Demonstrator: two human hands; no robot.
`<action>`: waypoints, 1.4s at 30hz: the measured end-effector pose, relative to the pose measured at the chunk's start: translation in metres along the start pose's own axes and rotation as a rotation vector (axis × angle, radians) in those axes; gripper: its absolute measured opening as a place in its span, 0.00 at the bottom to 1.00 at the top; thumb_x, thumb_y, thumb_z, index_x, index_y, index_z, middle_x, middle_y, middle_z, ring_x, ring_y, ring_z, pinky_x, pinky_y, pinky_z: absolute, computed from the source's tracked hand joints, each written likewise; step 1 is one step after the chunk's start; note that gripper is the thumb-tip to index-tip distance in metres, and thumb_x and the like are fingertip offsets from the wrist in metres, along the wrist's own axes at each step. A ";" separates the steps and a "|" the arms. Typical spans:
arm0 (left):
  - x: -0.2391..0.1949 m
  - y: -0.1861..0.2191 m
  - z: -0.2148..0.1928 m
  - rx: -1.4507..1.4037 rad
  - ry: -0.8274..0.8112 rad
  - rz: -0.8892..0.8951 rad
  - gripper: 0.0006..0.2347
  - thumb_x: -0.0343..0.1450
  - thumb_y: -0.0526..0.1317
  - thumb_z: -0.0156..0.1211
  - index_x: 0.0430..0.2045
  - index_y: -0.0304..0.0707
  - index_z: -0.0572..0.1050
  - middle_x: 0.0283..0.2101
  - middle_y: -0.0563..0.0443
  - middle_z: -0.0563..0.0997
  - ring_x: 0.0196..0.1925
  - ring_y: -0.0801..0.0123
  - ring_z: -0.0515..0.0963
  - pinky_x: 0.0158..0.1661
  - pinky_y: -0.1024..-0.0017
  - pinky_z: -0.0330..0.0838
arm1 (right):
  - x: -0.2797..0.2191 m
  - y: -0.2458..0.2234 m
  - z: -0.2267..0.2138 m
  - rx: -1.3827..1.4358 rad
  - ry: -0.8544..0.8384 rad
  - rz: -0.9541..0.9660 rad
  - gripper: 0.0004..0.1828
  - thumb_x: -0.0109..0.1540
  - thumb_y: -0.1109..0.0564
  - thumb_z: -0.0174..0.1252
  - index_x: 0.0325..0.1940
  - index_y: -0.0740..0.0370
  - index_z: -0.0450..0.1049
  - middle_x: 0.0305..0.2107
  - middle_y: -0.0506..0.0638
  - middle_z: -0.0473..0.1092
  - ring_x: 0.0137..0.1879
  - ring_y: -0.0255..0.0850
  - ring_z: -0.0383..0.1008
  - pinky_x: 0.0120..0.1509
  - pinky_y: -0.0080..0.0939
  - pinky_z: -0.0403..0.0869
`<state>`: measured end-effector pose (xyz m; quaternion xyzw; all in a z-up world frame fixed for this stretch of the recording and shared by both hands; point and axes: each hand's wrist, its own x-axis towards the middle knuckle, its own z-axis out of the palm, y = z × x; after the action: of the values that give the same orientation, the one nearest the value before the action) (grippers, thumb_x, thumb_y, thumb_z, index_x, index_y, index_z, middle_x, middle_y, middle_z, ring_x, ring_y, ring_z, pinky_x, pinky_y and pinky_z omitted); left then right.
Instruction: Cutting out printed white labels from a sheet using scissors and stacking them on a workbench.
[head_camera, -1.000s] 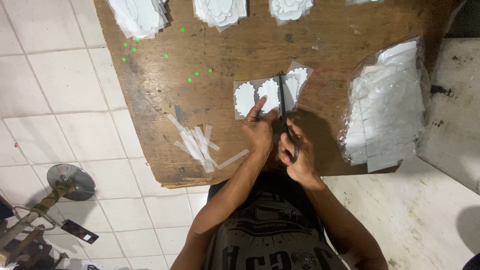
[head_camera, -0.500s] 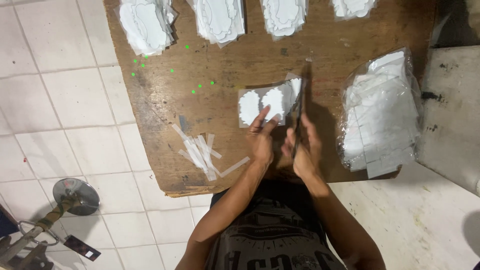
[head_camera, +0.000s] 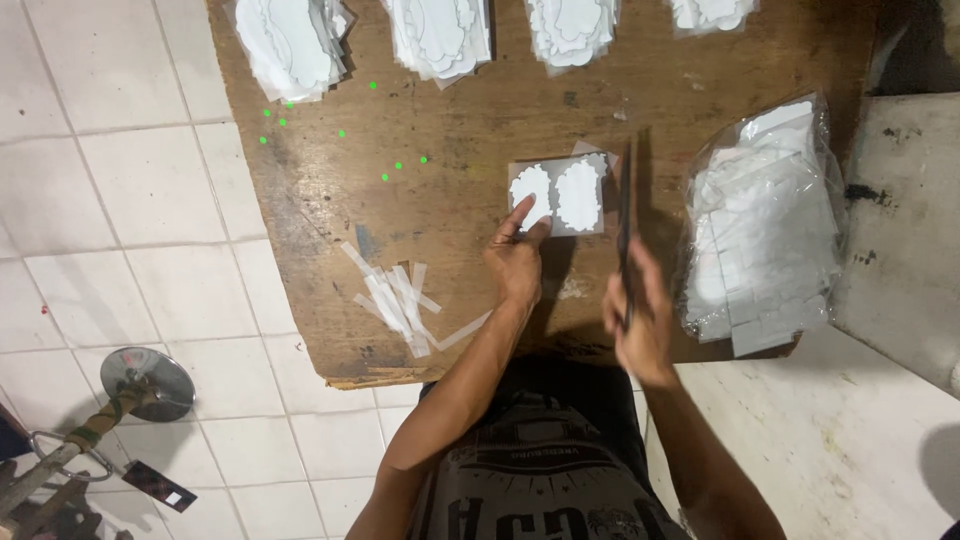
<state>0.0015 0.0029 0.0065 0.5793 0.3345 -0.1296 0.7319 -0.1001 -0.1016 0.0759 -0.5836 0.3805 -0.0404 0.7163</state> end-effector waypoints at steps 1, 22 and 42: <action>0.004 -0.004 0.001 0.000 0.003 -0.003 0.19 0.61 0.27 0.72 0.47 0.37 0.82 0.43 0.47 0.77 0.41 0.76 0.75 0.46 0.72 0.75 | -0.017 0.010 -0.005 -0.002 -0.001 0.003 0.32 0.66 0.56 0.59 0.73 0.61 0.60 0.22 0.48 0.66 0.17 0.32 0.67 0.18 0.27 0.66; -0.003 -0.002 0.004 0.122 0.014 0.067 0.18 0.60 0.31 0.74 0.45 0.40 0.83 0.37 0.54 0.77 0.36 0.82 0.70 0.40 0.77 0.70 | -0.063 0.033 0.010 0.164 -0.127 0.307 0.30 0.67 0.47 0.55 0.69 0.64 0.61 0.20 0.58 0.66 0.13 0.42 0.65 0.15 0.32 0.58; -0.002 -0.011 -0.003 0.109 -0.006 0.041 0.20 0.58 0.28 0.74 0.45 0.39 0.83 0.34 0.55 0.78 0.30 0.85 0.69 0.32 0.82 0.69 | -0.056 0.053 0.007 0.224 -0.069 0.258 0.28 0.64 0.59 0.60 0.68 0.68 0.63 0.17 0.57 0.61 0.10 0.38 0.61 0.10 0.28 0.55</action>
<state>-0.0075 0.0021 -0.0011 0.6247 0.3128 -0.1347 0.7027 -0.1559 -0.0508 0.0580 -0.4475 0.4205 0.0300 0.7887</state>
